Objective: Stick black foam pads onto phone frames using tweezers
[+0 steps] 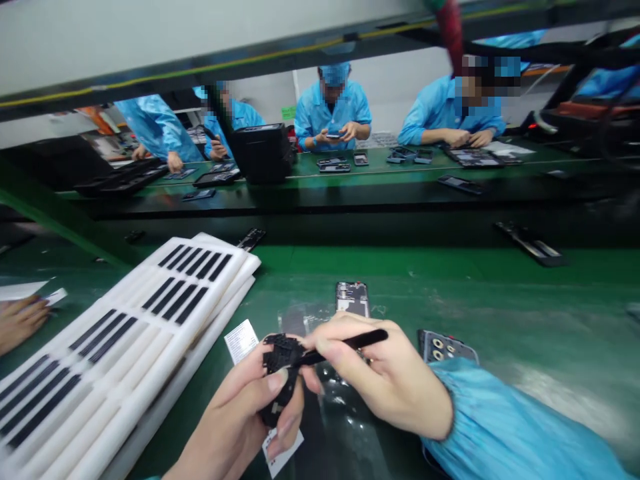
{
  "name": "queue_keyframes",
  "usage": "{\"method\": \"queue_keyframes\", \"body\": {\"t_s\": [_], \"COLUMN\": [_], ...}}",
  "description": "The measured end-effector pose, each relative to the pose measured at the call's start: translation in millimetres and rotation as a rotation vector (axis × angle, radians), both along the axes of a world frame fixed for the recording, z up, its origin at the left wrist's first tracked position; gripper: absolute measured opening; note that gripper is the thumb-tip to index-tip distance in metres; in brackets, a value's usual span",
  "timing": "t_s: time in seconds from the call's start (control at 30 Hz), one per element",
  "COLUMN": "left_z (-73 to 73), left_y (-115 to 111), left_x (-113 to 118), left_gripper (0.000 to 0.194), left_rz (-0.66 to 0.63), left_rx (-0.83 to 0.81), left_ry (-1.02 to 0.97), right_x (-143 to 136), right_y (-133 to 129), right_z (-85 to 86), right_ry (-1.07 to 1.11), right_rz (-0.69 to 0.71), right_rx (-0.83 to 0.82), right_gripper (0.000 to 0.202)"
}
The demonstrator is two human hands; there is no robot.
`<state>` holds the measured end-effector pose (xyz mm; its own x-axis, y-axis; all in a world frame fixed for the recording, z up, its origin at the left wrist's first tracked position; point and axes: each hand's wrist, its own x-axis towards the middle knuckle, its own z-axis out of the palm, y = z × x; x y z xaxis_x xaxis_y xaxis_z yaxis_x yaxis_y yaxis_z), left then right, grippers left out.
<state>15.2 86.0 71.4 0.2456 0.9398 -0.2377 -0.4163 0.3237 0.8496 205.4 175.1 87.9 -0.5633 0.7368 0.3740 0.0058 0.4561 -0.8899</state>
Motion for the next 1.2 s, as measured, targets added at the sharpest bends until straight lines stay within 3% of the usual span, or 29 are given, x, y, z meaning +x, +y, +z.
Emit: {"method": "queue_keyframes", "body": {"t_s": [0.1, 0.2, 0.27, 0.33, 0.43, 0.53, 0.63, 0.7, 0.83, 0.93, 1.1, 1.2], "left_z": [-5.8, -32.2, -54.4, -71.4, -80.9, -80.5, -83.1, -86.7, -92.8, -96.0, -102.2, -102.1], "left_y": [-1.8, 1.7, 6.1, 11.3, 20.3, 28.2, 30.0, 27.7, 19.2, 11.5, -1.0, -4.3], "left_x": [0.1, -4.2, -3.0, 4.4, 25.3, 49.0, 64.5, 68.1, 62.6, 52.0, 36.9, 40.2], "left_gripper": [0.032, 0.03, 0.024, 0.023, 0.028, 0.025, 0.024, 0.025, 0.027, 0.026, 0.027, 0.033], "left_rz": [0.013, -0.024, -0.104, -0.205, -0.356, -0.454, -0.491, -0.501, -0.485, -0.413, -0.333, -0.355], "left_rx": [0.054, 0.209, 0.376, 0.588, 0.795, 0.841, 0.851, 0.853, 0.852, 0.865, 0.881, 0.92], "left_ry": [0.431, 0.927, 1.095, 1.187, 1.266, 1.308, 1.347, 1.373, 1.394, 1.398, 1.388, 1.365], "right_x": [28.2, 84.1, 126.8, 162.0, 192.8, 204.8, 205.6, 200.1, 185.5, 186.0, 205.2, 211.1], "right_y": [23.1, 59.0, 74.5, 78.1, 68.4, 54.2, 39.9, 28.0, 1.5, -7.4, 7.6, 18.0], "right_z": [-4.0, -17.0, -32.1, -50.0, -72.9, -82.2, -81.8, -81.5, -87.7, -94.2, -96.5, -95.4], "right_ry": [0.077, 0.164, -0.056, -0.322, -0.492, -0.671, -0.929, -0.984, -0.969, -0.863, -0.665, -0.62], "right_rz": [-0.176, -0.42, -0.524, -0.571, -0.554, -0.446, -0.17, -0.055, -0.139, -0.182, -0.201, -0.229], "right_rx": [-0.173, -0.445, -0.599, -0.647, -0.628, -0.612, -0.687, -0.758, -0.789, -0.724, -0.815, -0.894], "right_gripper": [0.027, 0.034, 0.033, 0.031, 0.028, 0.043, 0.053, 0.051, 0.033, 0.035, 0.047, 0.052]}}
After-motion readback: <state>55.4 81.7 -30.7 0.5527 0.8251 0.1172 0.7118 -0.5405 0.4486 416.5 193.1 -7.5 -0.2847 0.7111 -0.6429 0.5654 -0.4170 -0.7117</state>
